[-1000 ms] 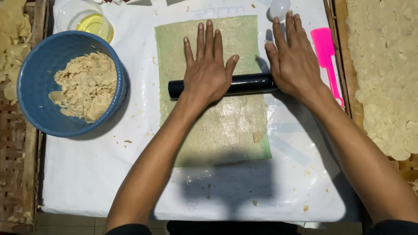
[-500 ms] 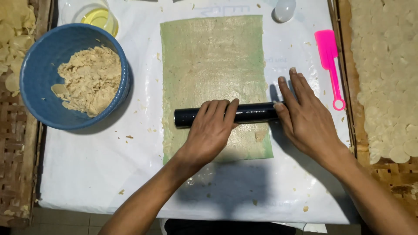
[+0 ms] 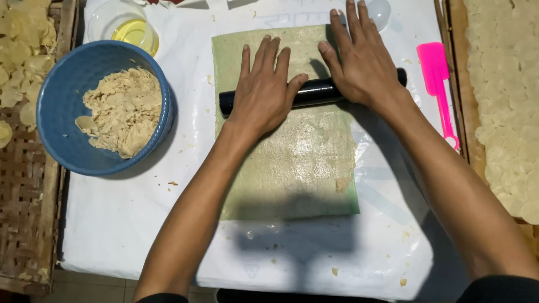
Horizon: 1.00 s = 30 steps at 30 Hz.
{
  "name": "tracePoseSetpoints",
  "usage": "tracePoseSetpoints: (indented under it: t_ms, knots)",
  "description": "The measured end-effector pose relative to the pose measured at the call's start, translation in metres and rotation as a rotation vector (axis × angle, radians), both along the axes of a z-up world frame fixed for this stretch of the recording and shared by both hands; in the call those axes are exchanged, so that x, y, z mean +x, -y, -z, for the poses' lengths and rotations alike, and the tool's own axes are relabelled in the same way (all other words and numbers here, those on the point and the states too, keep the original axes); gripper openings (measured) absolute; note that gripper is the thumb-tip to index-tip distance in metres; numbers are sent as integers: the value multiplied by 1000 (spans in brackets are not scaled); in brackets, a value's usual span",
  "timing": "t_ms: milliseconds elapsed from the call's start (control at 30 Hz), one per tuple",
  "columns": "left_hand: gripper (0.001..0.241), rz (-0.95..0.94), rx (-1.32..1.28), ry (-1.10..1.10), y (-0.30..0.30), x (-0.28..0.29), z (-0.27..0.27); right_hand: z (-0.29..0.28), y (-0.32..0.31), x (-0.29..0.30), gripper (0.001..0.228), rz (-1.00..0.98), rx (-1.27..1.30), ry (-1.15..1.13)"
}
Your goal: Rolling and shaping dough on a flat surface using a rolling tool.
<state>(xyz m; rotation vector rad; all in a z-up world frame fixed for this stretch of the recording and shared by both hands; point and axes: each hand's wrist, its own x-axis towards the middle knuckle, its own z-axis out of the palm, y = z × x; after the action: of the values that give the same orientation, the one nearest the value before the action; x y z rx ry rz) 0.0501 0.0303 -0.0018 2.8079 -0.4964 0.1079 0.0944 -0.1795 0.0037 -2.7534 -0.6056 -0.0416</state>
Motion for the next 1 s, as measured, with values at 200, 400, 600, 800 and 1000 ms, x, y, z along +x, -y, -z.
tracePoseSetpoints:
  t_ms: [200, 400, 600, 800, 1000]
  knots:
    - [76, 39, 65, 63, 16, -64, 6, 6, 12, -62, 68, -8, -27, 114]
    - [74, 52, 81, 160, 27, -159, -28, -6, 31, -159, 68, -45, -30, 55]
    - [58, 128, -121, 160, 20, -163, -40, -47, 43, -181, 53, -39, 71, 61]
    - [76, 17, -88, 8, 29, -83, -2, -19, 38, -105, 67, 18, -43, -36]
    - [76, -16, -42, -20, 27, -64, 0, -10, 36, -98, 75, 105, -59, -82]
